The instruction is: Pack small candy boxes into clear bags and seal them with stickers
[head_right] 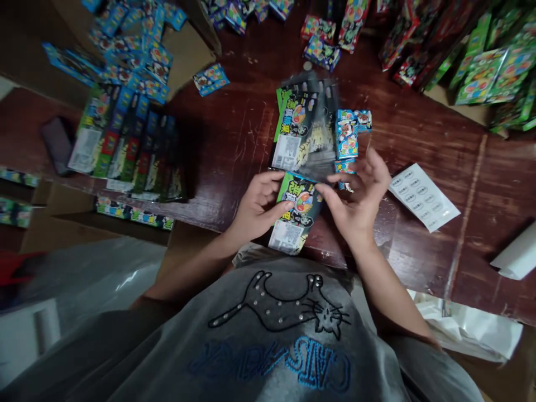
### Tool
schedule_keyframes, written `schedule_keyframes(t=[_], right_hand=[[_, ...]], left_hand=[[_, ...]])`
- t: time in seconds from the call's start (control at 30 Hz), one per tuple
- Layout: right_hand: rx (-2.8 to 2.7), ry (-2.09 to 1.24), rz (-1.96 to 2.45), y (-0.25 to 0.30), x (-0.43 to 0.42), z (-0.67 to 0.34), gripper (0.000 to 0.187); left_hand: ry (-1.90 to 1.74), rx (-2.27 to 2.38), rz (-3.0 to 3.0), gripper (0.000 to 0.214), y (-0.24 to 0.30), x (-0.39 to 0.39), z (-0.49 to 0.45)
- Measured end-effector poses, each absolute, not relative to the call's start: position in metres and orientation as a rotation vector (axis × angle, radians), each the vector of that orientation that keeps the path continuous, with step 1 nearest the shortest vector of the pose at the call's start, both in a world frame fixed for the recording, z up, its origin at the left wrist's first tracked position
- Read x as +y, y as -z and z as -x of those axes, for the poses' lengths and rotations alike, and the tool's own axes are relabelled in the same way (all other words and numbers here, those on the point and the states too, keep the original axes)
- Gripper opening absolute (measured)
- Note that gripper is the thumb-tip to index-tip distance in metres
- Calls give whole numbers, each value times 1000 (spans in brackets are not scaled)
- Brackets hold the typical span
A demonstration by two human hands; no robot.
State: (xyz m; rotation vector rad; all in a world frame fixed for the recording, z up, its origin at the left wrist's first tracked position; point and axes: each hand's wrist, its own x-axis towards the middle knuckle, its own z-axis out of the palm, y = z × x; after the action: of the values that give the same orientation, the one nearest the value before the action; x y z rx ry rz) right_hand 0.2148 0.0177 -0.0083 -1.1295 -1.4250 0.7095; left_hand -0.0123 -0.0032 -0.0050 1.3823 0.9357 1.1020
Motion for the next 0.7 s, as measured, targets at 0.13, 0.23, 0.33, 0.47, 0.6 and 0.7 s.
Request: schedule_keyframes(t=[0.13,0.23,0.33,0.47,0.6,0.7], right_hand=[[-1383,-552,1082,19,-4,-207,74],[-1411,-670,1087,22,-11,-207,79],[-1480,-837,1071,23,-14,-208,81],[-1520,-1011,1068,25,-23,-202,85],[-1540,-1032,1103,23,-32,-190,90],[-1513,-998,1116,18,-32,-185,96]], left_hand=[[-1049,880,-1362,66,17,-8,15],[-979,872,-1345,67,14,-11,21],[-900,898,-1328,57,4,-10,25],[-948,991,-1337,28,-7,-4,27],[-1053,1051,-1243,29,-7,-1,24],[-1090,1055,-1174,47,-4,0,26]])
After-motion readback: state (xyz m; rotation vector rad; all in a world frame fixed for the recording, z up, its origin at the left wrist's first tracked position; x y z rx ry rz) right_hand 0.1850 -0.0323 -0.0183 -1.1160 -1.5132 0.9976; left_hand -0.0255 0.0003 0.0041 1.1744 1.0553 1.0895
